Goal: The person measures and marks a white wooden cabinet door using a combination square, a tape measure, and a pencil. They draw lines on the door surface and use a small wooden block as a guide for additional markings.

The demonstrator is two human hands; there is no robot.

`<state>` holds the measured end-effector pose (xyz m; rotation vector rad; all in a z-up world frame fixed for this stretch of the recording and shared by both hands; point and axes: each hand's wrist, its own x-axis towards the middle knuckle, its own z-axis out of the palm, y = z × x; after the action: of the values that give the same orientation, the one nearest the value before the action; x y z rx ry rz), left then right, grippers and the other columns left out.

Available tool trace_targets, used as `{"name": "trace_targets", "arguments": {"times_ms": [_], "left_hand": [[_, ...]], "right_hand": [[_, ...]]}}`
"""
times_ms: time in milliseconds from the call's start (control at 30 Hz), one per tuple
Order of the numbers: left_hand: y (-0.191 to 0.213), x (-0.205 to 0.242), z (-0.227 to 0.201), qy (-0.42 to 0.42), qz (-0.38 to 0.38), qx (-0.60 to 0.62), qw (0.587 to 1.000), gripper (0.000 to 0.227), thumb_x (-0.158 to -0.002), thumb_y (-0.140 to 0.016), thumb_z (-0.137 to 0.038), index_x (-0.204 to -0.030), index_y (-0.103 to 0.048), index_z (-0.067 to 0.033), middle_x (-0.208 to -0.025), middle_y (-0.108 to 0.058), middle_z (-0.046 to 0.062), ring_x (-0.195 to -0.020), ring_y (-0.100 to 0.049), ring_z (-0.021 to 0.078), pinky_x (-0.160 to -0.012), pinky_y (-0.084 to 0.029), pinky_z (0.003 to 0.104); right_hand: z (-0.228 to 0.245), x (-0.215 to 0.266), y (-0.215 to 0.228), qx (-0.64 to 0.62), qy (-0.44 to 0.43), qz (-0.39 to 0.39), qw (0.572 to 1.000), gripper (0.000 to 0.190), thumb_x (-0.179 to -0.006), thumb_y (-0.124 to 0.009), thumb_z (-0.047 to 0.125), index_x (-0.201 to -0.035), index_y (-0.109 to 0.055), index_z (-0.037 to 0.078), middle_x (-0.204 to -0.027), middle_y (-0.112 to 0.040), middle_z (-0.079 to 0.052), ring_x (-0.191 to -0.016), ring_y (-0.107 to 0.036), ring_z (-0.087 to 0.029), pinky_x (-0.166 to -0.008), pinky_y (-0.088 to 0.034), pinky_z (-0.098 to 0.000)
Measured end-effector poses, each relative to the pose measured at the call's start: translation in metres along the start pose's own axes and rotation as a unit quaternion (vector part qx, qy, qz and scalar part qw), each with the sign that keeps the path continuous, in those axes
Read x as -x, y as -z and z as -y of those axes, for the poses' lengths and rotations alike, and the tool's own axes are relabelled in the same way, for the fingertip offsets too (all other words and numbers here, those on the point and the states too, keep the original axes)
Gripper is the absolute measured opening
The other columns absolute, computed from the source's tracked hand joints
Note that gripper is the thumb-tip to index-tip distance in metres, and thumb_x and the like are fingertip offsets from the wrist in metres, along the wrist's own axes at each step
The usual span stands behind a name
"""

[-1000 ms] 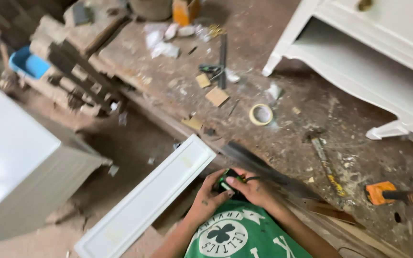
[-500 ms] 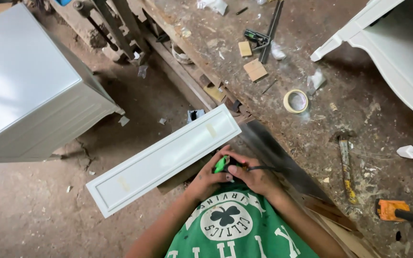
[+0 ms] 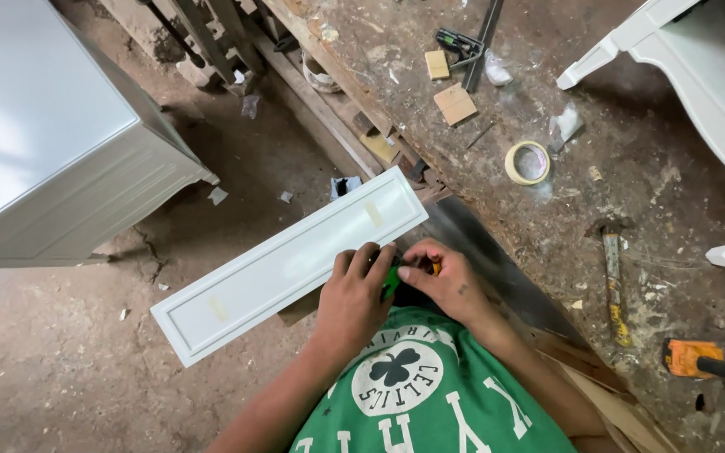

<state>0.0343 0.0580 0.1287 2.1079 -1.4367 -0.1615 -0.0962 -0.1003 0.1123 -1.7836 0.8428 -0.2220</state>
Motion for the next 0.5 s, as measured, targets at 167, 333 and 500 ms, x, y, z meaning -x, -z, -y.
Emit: {"name": "trace_targets", "arguments": {"times_ms": [167, 333, 500], "left_hand": [[-0.004, 0.008, 0.003, 0.026, 0.021, -0.025, 0.999, 0.074, -0.076, -0.085, -0.024, -0.143, -0.056, -0.0146, -0.124, -0.062, 0.015, -0.107, -0.062, 0.0348, -0.067, -0.066, 0.041], [0.001, 0.021, 0.023, 0.133, 0.041, -0.076, 0.987, 0.068, -0.079, -0.079, -0.038, -0.141, -0.059, -0.0183, -0.115, -0.064, 0.015, -0.098, -0.065, 0.0358, -0.068, -0.063, 0.044], [0.014, 0.034, 0.023, 0.181, 0.075, -0.082, 0.977, 0.065, -0.083, -0.077, -0.045, -0.14, -0.058, -0.02, -0.108, -0.062, 0.013, -0.099, -0.065, 0.0366, -0.075, -0.059, 0.045]], "right_hand": [[0.0, -0.004, 0.008, -0.179, 0.005, 0.06, 0.982, 0.02, -0.075, -0.084, 0.014, -0.083, -0.07, 0.002, -0.12, -0.067, -0.016, -0.07, -0.052, -0.01, -0.062, -0.043, -0.024], [-0.013, -0.022, 0.034, -0.305, -0.014, 0.016, 0.952, 0.02, -0.08, -0.075, 0.015, -0.076, -0.064, -0.001, -0.114, -0.064, -0.024, -0.039, -0.036, -0.001, -0.036, -0.028, -0.0163], [-0.004, -0.032, 0.045, -0.276, -0.002, 0.038, 0.96, 0.019, -0.083, -0.075, 0.013, -0.079, -0.064, -0.002, -0.112, -0.065, -0.024, -0.038, -0.038, -0.001, -0.035, -0.029, -0.0169]]}}
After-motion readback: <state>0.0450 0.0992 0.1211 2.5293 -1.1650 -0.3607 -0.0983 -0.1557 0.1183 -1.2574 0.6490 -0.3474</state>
